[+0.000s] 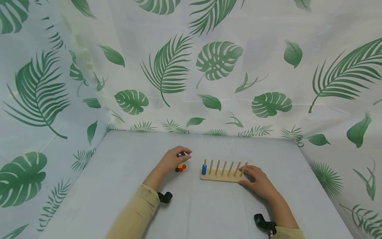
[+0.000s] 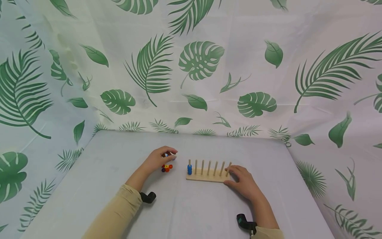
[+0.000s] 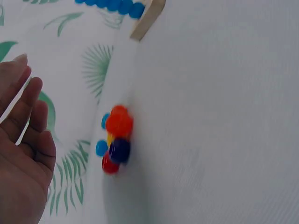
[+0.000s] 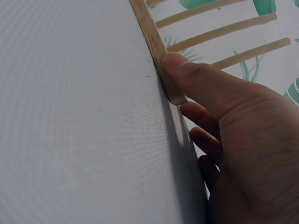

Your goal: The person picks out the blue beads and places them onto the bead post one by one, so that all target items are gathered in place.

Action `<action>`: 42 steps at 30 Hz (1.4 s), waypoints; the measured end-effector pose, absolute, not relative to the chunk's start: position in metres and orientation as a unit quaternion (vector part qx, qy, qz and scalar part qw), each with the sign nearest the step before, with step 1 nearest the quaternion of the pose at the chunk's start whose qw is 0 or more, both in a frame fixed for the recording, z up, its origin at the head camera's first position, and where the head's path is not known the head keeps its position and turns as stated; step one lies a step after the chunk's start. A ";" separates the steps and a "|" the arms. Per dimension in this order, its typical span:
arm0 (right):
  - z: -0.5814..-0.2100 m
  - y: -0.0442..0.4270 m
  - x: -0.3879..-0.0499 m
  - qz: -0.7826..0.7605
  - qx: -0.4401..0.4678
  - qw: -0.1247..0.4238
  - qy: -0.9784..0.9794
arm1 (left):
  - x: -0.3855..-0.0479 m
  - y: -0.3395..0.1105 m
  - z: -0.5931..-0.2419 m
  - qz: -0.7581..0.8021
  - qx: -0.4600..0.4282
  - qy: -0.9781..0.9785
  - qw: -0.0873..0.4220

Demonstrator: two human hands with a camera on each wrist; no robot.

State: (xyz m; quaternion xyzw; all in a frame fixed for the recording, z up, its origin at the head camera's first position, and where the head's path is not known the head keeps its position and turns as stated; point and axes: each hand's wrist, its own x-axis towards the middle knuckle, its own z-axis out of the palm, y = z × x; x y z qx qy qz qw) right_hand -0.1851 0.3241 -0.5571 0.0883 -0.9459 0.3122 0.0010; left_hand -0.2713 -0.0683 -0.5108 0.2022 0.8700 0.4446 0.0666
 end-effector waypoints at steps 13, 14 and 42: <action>-0.557 0.322 -0.185 0.313 0.084 0.003 -0.946 | -0.301 -0.103 -0.515 0.409 0.152 0.892 0.114; -0.557 0.322 -0.185 0.314 0.084 0.002 -0.946 | -0.303 -0.104 -0.517 0.408 0.151 0.893 0.121; -0.559 0.324 -0.184 0.312 0.091 0.001 -0.946 | -0.316 -0.101 -0.545 0.362 0.172 0.908 0.126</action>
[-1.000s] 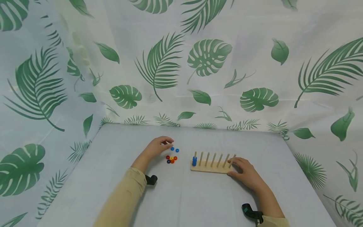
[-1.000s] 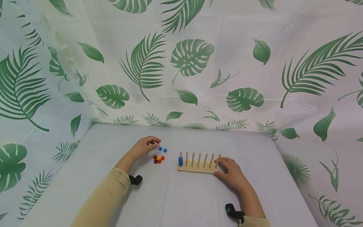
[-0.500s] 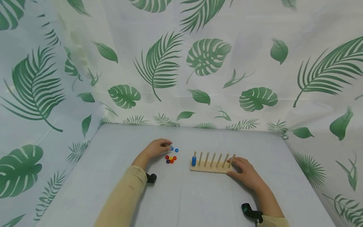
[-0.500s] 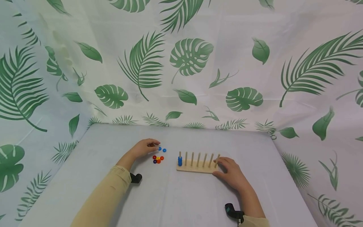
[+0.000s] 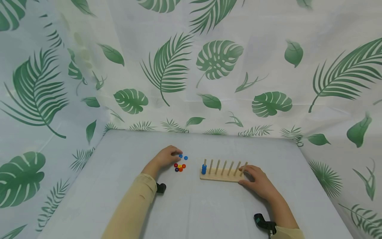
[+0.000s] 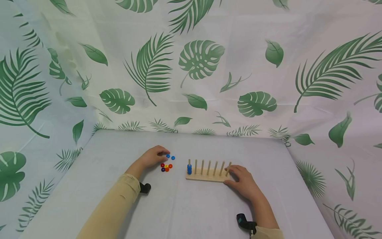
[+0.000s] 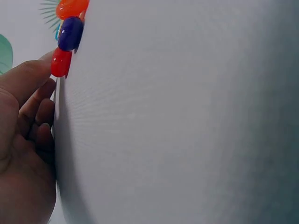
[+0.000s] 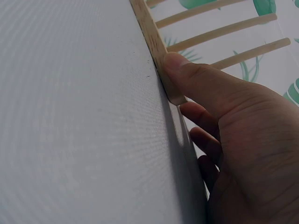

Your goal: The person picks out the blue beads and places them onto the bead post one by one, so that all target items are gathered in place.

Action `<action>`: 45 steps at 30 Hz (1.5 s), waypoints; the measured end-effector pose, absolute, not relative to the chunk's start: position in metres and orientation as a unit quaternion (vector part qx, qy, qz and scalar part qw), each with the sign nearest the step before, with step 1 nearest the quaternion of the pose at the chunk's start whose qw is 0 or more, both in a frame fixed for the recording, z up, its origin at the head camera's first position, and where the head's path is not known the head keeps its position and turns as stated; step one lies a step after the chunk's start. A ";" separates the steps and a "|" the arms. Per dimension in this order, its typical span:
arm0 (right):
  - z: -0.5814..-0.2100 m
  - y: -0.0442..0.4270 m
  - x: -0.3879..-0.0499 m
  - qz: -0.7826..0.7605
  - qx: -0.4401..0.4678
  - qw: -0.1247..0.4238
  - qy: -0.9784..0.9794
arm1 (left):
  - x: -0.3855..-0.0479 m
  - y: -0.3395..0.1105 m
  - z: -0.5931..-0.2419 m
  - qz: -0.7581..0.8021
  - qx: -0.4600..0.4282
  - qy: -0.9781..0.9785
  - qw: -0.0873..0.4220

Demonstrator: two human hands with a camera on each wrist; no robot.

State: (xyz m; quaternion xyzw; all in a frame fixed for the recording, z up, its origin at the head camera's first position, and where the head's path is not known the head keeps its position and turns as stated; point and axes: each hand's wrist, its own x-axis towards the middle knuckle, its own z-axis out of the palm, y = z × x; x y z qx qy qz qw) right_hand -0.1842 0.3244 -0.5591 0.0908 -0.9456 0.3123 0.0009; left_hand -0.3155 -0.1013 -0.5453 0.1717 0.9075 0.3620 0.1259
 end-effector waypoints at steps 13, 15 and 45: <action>-0.559 0.324 -0.184 0.313 0.091 0.003 -0.945 | -0.315 -0.098 -0.548 0.349 0.159 0.917 0.106; -0.559 0.324 -0.184 0.313 0.093 0.005 -0.945 | -0.315 -0.097 -0.549 0.345 0.161 0.919 0.104; -0.557 0.324 -0.183 0.315 0.089 0.000 -0.945 | -0.306 -0.102 -0.536 0.370 0.134 0.911 0.121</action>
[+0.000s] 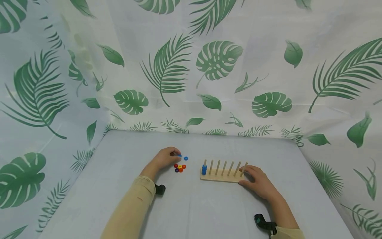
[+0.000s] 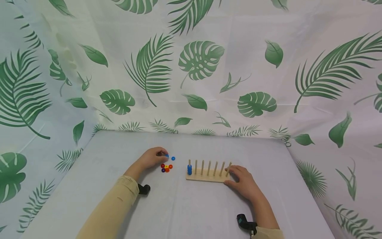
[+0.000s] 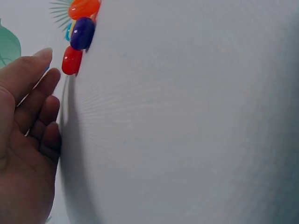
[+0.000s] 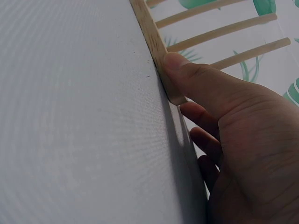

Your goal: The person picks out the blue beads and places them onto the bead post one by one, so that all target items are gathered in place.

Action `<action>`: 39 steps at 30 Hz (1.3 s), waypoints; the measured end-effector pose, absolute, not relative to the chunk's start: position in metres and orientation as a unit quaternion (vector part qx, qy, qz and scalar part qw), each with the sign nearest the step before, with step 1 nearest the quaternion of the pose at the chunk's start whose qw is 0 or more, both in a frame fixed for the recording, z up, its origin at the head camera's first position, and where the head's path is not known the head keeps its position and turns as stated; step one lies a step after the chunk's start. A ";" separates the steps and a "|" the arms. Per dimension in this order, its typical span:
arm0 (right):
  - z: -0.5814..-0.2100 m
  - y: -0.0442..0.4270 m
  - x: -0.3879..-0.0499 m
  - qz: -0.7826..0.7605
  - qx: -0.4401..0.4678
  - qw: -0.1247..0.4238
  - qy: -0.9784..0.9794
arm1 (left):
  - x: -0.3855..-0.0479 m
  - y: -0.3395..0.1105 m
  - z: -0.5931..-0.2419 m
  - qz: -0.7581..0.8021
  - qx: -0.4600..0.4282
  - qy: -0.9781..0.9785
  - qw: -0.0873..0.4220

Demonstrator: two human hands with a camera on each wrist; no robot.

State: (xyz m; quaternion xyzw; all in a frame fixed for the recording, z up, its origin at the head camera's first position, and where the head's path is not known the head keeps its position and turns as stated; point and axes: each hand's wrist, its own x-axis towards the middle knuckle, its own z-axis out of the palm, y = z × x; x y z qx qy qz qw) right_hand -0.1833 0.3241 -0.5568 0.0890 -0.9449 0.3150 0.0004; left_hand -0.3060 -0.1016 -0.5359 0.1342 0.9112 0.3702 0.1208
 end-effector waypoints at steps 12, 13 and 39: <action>-0.558 0.325 -0.184 0.313 0.085 -0.002 -0.946 | -0.305 -0.103 -0.524 0.367 0.143 0.911 0.122; -0.558 0.325 -0.184 0.313 0.084 -0.003 -0.946 | -0.305 -0.102 -0.523 0.368 0.148 0.910 0.120; -0.557 0.323 -0.183 0.321 0.084 0.003 -0.943 | -0.257 -0.053 -0.468 0.405 0.284 0.867 0.060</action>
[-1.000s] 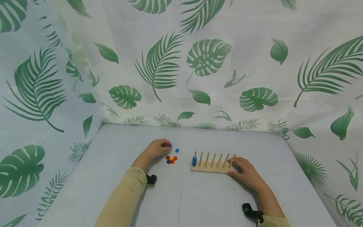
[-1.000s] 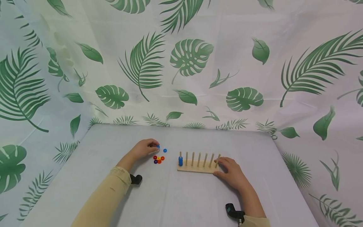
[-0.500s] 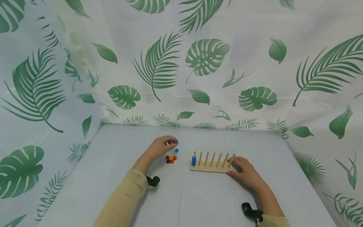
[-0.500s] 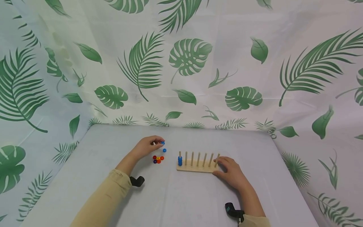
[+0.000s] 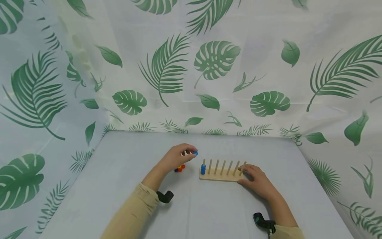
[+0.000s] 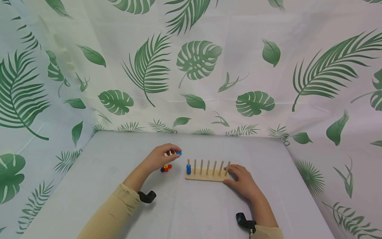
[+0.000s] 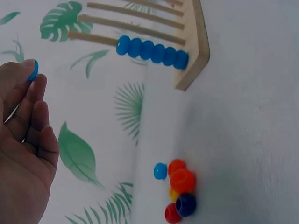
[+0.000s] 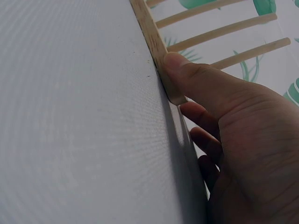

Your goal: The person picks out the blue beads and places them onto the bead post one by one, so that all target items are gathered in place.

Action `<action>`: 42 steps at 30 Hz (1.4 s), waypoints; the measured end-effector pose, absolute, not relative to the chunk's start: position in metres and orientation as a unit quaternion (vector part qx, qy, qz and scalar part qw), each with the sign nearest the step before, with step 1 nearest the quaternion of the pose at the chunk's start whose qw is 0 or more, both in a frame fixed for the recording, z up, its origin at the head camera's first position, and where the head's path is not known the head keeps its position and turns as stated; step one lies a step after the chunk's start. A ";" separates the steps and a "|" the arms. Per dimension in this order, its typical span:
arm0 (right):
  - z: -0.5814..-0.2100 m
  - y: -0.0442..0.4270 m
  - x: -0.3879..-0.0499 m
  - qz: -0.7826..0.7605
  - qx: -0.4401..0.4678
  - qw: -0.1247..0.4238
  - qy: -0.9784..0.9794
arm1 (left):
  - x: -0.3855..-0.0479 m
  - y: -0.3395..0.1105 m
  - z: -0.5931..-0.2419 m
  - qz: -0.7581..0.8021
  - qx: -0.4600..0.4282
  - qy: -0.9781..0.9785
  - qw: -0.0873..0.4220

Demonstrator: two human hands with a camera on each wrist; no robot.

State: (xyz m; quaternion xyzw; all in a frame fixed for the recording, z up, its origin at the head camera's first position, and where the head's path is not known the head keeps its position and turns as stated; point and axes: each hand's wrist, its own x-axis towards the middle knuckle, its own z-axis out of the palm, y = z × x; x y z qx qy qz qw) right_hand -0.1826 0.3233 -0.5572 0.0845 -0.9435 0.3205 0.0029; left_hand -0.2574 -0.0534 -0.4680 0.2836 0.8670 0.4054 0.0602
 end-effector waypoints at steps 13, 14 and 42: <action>-0.556 0.323 -0.183 0.317 0.091 0.008 -0.944 | -0.248 -0.032 -0.473 0.388 0.329 0.860 0.043; -0.556 0.323 -0.183 0.318 0.092 0.009 -0.944 | -0.248 -0.030 -0.473 0.390 0.330 0.859 0.044; -0.557 0.322 -0.183 0.316 0.088 0.009 -0.945 | -0.244 -0.020 -0.498 0.416 0.289 0.861 0.049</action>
